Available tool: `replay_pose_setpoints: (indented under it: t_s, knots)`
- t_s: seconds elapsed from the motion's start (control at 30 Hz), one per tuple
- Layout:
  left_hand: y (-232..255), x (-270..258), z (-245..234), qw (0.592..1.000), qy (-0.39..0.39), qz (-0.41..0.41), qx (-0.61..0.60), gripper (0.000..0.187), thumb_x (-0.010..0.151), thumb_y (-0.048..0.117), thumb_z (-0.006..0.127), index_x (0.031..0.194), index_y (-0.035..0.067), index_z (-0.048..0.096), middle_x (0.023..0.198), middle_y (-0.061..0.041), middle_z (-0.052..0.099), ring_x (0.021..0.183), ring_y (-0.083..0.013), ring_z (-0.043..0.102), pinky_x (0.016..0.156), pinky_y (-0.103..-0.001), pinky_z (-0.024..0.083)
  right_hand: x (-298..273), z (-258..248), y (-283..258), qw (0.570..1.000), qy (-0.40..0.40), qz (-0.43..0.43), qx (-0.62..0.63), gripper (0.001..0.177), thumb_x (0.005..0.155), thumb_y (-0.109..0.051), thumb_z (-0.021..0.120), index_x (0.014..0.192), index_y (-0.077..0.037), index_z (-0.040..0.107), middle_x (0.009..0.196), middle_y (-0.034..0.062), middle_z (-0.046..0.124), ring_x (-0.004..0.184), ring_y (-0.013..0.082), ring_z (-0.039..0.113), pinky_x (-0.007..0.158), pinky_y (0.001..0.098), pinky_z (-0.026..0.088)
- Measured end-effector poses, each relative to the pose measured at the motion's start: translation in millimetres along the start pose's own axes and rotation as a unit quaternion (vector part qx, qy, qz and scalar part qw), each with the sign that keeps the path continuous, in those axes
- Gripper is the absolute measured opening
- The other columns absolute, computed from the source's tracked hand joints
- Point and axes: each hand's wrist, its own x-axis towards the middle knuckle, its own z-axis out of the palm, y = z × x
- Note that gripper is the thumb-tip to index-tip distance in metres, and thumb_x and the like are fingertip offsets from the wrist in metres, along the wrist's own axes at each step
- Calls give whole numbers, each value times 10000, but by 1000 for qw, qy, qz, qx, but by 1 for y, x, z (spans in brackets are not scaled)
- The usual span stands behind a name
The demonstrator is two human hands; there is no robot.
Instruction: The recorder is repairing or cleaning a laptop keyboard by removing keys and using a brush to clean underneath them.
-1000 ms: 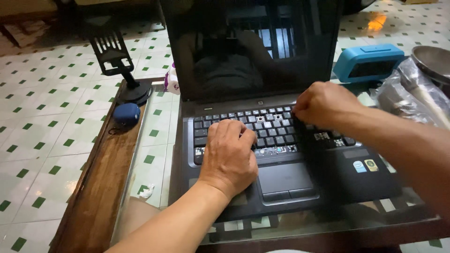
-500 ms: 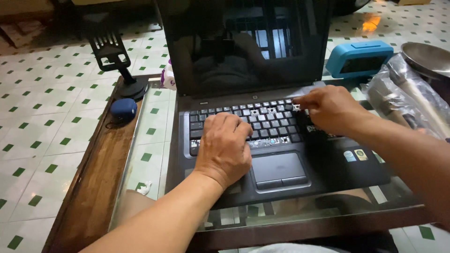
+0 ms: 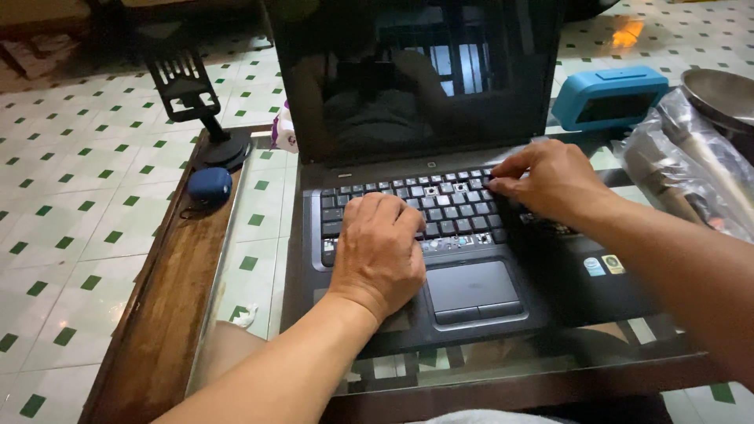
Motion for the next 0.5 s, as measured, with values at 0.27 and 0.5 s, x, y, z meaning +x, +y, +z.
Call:
replay_pose_setpoints:
  t_s: [0.27, 0.5]
  knots:
    - [0, 1, -1, 1000, -4, -13, -10, 153, 733, 52, 647, 863, 94, 713, 971, -93, 659, 1093, -310, 596, 1047, -454, 397, 18, -12, -5, 997, -70, 1, -30, 277, 831, -261, 821, 1102, -203, 832, 1058, 70, 803, 945, 210, 765, 892, 354, 589]
    - [1, 1, -1, 1000, -1, -13, -10, 154, 738, 37, 629, 858, 82, 715, 968, -95, 656, 1089, -299, 596, 1056, -453, 398, 30, -8, 3, 993, -109, 42, 17, 286, 843, -212, 792, 1126, -196, 826, 1107, 52, 801, 1017, 192, 756, 941, 362, 578]
